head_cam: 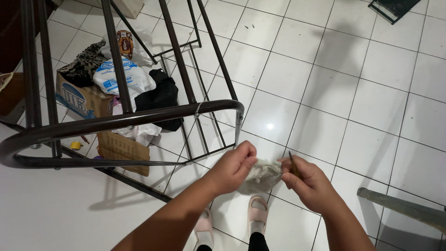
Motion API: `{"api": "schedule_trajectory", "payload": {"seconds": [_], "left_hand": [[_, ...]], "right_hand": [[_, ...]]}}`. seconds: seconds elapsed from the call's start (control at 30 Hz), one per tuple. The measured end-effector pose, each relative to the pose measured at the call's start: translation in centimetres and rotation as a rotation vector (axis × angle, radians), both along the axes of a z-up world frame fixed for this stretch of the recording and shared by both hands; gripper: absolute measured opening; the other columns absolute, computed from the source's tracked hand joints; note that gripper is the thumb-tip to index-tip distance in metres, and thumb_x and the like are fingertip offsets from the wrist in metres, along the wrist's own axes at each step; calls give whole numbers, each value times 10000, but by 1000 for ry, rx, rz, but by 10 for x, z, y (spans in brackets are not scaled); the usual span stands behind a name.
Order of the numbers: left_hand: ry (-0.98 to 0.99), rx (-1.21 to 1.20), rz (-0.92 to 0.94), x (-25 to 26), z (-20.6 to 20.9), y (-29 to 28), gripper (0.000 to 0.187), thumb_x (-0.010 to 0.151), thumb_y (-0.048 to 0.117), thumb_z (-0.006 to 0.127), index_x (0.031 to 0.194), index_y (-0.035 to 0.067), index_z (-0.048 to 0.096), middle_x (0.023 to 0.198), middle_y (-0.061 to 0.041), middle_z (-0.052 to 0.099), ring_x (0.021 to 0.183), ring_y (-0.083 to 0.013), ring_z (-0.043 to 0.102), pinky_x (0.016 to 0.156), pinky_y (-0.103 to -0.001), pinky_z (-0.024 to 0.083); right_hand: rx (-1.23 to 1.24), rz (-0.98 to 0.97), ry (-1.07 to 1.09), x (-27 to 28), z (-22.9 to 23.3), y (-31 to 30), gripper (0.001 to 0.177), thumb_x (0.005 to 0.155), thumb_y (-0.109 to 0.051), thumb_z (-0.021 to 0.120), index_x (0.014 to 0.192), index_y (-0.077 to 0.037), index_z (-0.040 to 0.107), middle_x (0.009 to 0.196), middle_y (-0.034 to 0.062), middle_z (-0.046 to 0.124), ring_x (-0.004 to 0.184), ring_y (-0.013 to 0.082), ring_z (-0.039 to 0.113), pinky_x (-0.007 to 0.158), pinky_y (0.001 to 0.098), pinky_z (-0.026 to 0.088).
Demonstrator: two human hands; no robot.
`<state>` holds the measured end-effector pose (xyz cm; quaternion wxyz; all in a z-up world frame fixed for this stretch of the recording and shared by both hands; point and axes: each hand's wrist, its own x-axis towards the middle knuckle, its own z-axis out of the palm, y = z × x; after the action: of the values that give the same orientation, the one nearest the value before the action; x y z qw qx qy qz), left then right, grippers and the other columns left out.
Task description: The person assembles a metal rack by hand-tightening screws at the joints using a screwdriver and a cloth. They work on multiple joints, occasionally repositioning the rack and handling loose screws on the floor.
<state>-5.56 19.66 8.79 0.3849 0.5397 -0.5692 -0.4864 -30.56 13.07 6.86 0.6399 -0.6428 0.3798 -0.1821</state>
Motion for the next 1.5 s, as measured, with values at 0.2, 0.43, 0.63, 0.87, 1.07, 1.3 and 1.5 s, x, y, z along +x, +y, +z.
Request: {"api": "schedule_trajectory", "payload": {"seconds": [0.2, 0.43, 0.63, 0.87, 1.07, 1.3, 1.5], "left_hand": [[-142, 386, -255, 2, 3, -11, 314, 875, 329, 732, 1045, 76, 657, 845, -102, 704, 767, -207, 679, 680, -363, 530], [-463, 355, 141, -1, -7, -9, 360, 961, 361, 640, 839, 33, 725, 737, -169, 683, 659, -314, 656, 651, -408, 526], [-178, 462, 178, -1, -6, -8, 326, 967, 355, 626, 928, 44, 718, 660, -77, 678, 596, -182, 642, 575, -351, 517], [358, 455, 20, 8, -17, 5, 330, 1037, 251, 523, 1252, 38, 656, 1009, -21, 706, 835, -91, 665, 735, -309, 582], [436, 366, -107, 14, -15, 11, 325, 1072, 205, 541, 1305, 10, 658, 1087, -58, 692, 1005, -140, 616, 941, -328, 500], [563, 161, -211, 11, -17, 11, 377, 1043, 264, 506, 1349, 54, 570, 1299, -31, 593, 1226, -85, 542, 1064, -274, 458], [694, 149, -16, -22, -42, 5, 189, 1051, 87, 669, 1155, 47, 518, 1171, -69, 598, 1040, -115, 551, 930, -300, 498]], "right_hand": [[-26, -79, 25, 9, -25, 2, 114, 949, -156, 622, 971, -45, 629, 829, 14, 641, 764, 104, 584, 712, 264, 511], [484, -299, -277, 14, -32, 0, 339, 1039, -323, 466, 969, -31, 625, 849, 46, 622, 825, 154, 592, 733, 316, 493], [301, -194, -142, 33, -30, 2, 191, 977, -150, 621, 1010, -3, 738, 924, 88, 657, 876, 152, 613, 818, 323, 521], [241, -131, -364, 27, -32, -17, 148, 957, -59, 661, 1046, 41, 722, 1285, 27, 658, 978, 198, 709, 846, 388, 612], [279, -77, -277, 24, -33, -32, 159, 934, -88, 702, 1018, 38, 751, 951, 123, 724, 886, 208, 680, 814, 374, 577], [-71, -41, -415, 29, -27, -30, 146, 919, -136, 736, 950, 5, 759, 971, 59, 711, 1162, 238, 615, 998, 413, 490], [24, -87, -560, 40, -35, -11, 135, 930, -141, 760, 944, -7, 773, 962, 68, 705, 1134, 279, 603, 1098, 471, 454]]}}
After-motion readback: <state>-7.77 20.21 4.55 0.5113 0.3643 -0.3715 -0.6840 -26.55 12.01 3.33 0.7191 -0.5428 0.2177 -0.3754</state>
